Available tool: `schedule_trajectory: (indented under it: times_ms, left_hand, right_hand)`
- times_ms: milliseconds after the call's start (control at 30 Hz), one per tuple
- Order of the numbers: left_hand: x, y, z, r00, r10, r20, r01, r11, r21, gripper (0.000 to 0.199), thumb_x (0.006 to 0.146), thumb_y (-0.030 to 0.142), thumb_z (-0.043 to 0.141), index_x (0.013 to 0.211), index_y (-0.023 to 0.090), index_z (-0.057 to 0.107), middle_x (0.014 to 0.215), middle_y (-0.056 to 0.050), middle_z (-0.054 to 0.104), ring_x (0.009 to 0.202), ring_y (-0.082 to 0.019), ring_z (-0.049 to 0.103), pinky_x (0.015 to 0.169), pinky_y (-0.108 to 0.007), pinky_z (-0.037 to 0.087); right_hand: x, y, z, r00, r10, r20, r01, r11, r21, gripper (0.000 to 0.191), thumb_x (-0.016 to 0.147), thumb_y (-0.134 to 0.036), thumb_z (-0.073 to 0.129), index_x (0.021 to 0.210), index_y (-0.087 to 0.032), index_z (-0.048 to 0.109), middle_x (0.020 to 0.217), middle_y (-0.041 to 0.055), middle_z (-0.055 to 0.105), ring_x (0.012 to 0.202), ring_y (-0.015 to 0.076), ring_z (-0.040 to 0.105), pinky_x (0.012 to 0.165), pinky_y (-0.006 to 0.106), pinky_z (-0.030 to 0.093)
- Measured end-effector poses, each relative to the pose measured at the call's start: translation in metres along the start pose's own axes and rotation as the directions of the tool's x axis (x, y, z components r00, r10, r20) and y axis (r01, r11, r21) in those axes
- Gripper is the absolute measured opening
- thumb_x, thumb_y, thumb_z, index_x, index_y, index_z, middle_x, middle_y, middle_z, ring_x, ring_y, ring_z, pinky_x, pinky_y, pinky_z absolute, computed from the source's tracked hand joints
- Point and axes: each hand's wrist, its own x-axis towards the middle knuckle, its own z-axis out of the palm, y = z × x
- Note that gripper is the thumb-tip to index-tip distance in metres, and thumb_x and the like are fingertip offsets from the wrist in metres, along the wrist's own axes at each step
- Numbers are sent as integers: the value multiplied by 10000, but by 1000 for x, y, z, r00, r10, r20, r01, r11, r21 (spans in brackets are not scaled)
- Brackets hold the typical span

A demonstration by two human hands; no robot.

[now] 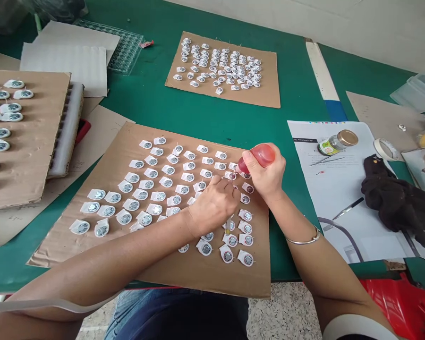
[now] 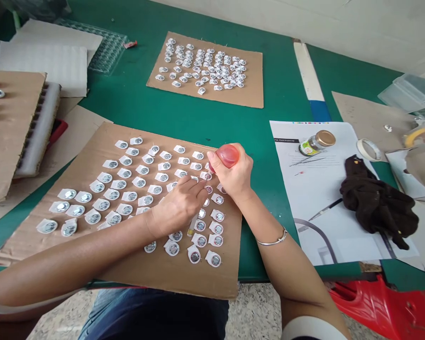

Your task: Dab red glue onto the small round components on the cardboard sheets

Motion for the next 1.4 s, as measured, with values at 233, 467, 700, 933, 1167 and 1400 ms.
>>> schedule_trajectory:
  times_ms: [233,467,700,933,1167,1400]
  left_hand:
    - [1,-6,-1,1000,-1,-25,0,998,-62,252,744,-31,353,853,86,548,718,-72,570,690,-187,525,667,-342,425]
    - [2,-11,-1,997,-14,-73,2,986,-165,253,701,-30,364,812,124,531,662,-29,533,630,-152,463,643,-310,408]
    - [2,-19,0,996,-65,-57,42,940,-338,177,686,22,382,653,149,501,600,-21,511,571,-124,433,639,-315,410]
    - [3,-30,0,988,-125,-87,70,881,-469,166,735,73,415,646,150,533,559,-10,514,528,-108,451,572,-291,388]
    - [2,-40,-4,980,-193,-58,120,790,-602,142,741,84,483,734,130,617,566,7,547,497,-77,449,516,-245,354]
    - [1,-41,-2,974,-223,-40,152,773,-616,121,735,96,515,723,126,631,565,1,560,508,-88,459,523,-247,354]
  right_hand:
    - [1,1,-2,999,-36,21,37,999,-29,314,704,-502,639,742,-215,518,655,6,595,586,148,574,589,332,511]
    - [2,0,-4,997,-70,44,72,996,-48,305,702,-491,643,745,-217,517,653,1,592,570,139,557,572,325,509]
    - [1,1,-5,993,-77,87,83,994,-76,327,695,-517,639,735,-218,512,661,1,587,574,136,544,573,325,506]
    - [11,-6,-12,997,-22,73,24,999,-24,347,694,-536,632,723,-207,526,651,-6,575,581,127,549,586,318,512]
    - [-2,-6,-40,983,179,32,-181,959,218,412,730,-479,614,1034,-236,479,791,9,617,604,143,626,396,234,470]
    - [-39,7,-31,947,322,-16,-297,892,341,338,677,-432,678,878,-178,580,855,28,613,631,145,634,383,233,507]
